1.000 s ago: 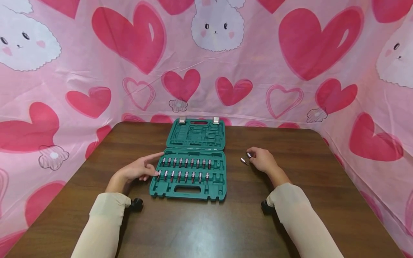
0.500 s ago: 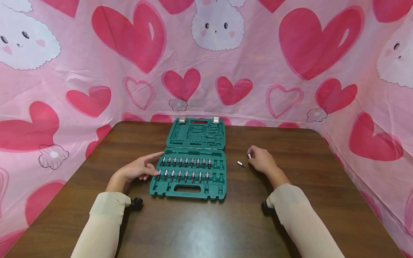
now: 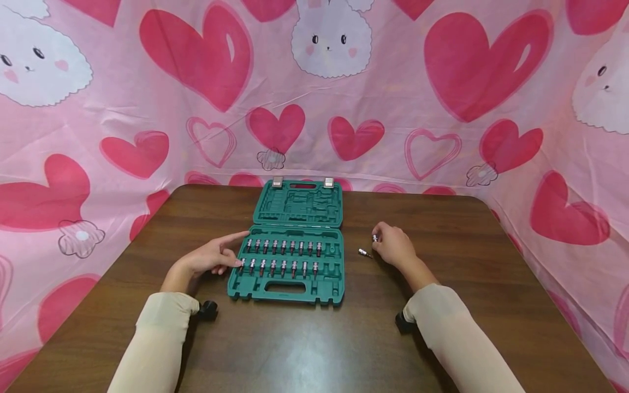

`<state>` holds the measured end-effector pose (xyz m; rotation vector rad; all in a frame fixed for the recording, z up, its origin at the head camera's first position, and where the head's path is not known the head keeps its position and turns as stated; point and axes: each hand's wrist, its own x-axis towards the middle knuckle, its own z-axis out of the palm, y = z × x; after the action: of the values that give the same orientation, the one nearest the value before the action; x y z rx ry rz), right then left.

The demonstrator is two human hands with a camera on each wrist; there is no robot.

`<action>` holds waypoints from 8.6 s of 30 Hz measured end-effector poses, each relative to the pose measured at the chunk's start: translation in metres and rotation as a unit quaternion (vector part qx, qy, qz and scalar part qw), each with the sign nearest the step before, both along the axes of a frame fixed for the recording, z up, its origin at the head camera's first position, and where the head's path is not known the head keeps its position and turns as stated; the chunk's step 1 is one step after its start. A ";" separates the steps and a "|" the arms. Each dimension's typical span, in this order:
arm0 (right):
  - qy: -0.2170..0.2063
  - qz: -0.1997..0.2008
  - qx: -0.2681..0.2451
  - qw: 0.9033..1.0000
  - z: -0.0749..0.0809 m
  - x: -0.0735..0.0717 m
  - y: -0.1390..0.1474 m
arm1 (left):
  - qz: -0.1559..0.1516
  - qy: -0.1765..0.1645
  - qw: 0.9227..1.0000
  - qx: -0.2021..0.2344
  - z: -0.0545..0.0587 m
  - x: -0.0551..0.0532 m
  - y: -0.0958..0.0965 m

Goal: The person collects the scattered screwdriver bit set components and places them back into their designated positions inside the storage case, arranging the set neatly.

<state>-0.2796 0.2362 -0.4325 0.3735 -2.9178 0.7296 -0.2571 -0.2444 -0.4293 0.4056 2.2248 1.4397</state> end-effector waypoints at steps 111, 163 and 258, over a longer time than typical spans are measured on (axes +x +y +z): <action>-0.055 0.009 -0.156 0.986 0.003 0.009 -0.080 | -0.004 0.006 1.000 -0.005 -0.002 0.000 0.002; -0.120 0.073 -0.103 0.985 -0.005 0.012 -0.013 | 0.002 0.007 1.000 -0.006 0.002 0.002 0.001; -0.079 0.074 -0.129 0.986 0.006 0.052 -0.102 | 0.006 0.006 1.000 -0.009 0.001 0.002 0.001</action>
<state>-0.2279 0.1345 -0.4265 0.5297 -2.9089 1.1941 -0.2554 -0.2432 -0.4279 0.3972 2.2506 1.4258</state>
